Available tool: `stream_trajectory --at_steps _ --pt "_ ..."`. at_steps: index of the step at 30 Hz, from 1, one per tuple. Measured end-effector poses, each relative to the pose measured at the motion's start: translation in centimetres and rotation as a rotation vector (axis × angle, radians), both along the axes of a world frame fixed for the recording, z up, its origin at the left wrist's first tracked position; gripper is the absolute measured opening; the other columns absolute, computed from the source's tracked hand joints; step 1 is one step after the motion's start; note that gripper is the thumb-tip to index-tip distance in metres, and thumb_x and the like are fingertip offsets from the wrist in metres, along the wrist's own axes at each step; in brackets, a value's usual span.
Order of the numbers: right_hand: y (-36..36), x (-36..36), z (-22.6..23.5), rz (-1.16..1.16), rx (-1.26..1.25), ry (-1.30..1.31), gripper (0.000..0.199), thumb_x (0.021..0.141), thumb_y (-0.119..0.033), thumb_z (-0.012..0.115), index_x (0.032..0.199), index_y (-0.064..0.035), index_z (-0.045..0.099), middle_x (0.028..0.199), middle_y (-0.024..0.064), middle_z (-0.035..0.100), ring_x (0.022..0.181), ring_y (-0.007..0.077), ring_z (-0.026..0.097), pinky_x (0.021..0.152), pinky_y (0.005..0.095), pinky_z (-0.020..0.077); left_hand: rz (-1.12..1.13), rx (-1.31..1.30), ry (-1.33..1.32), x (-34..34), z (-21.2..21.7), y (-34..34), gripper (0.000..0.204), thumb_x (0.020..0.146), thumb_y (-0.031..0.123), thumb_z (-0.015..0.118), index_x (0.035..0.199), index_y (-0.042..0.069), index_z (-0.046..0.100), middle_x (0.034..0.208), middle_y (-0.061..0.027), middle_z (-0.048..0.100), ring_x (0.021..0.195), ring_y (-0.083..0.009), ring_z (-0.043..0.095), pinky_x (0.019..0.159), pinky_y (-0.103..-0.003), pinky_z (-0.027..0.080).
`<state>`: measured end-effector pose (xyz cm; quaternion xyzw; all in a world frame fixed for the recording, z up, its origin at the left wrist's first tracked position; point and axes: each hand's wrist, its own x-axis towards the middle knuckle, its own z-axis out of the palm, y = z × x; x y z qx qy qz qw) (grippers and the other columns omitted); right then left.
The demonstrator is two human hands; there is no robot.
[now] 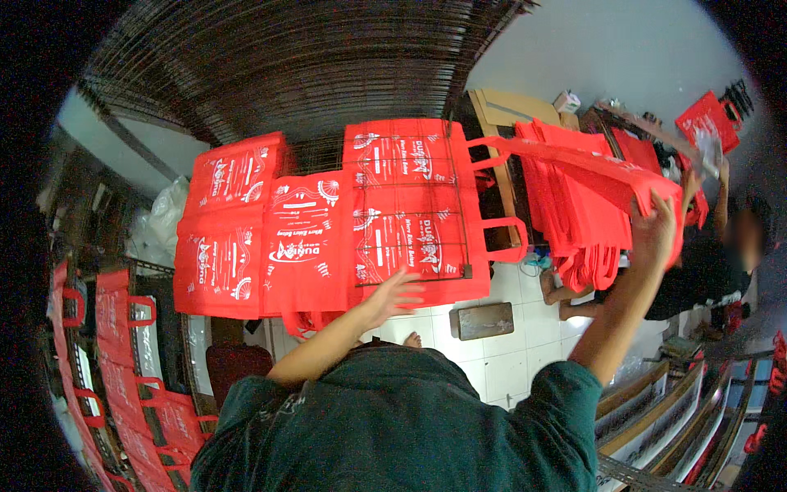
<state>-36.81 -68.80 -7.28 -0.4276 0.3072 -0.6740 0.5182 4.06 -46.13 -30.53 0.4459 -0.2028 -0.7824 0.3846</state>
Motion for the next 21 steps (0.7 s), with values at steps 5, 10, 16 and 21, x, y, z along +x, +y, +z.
stream_trajectory --at_steps 5,10,16,21 --pt "12.6 8.4 7.2 0.075 -0.063 0.095 0.045 0.087 -0.005 0.051 0.129 0.0023 0.038 0.128 0.0152 0.046 0.116 0.025 0.048 0.098 0.0392 0.0402 0.045 0.156 0.513 0.5 2.0 -2.1 0.106 0.067 0.085 0.035 0.139 0.007 0.029 0.133 -0.0166 0.04 0.122 -0.0317 0.04 0.096 -0.049 0.036" --pt "20.8 13.7 7.0 0.125 0.014 0.108 0.06 0.083 -0.003 0.051 0.136 0.0041 0.025 0.129 0.0181 0.045 0.117 0.026 0.048 0.1 0.039 0.0382 0.165 -0.014 0.751 6.6 3.4 -1.2 0.099 0.066 0.085 0.038 0.13 0.008 0.039 0.123 -0.0127 0.049 0.117 -0.0347 0.046 0.093 -0.048 0.039" --pt "21.0 15.8 5.4 0.199 0.102 0.111 0.062 0.08 -0.005 0.05 0.135 0.0072 0.025 0.129 0.0192 0.044 0.119 0.0264 0.045 0.101 0.0389 0.0362 0.51 0.06 0.376 12.6 4.1 0.3 0.038 0.087 0.038 0.054 0.109 0.007 0.057 0.093 -0.004 0.058 0.074 -0.0114 0.057 0.061 -0.019 0.05" --pt "10.3 16.6 1.3 0.305 0.274 0.07 0.049 0.082 -0.007 0.046 0.129 0.0033 0.04 0.123 0.0128 0.053 0.113 0.0214 0.051 0.096 0.0365 0.0402 0.748 -0.037 0.345 16.9 2.9 -4.6 0.018 0.084 0.001 0.057 0.102 0.0 0.059 0.091 -0.0048 0.058 0.068 -0.0073 0.056 0.057 -0.012 0.051"
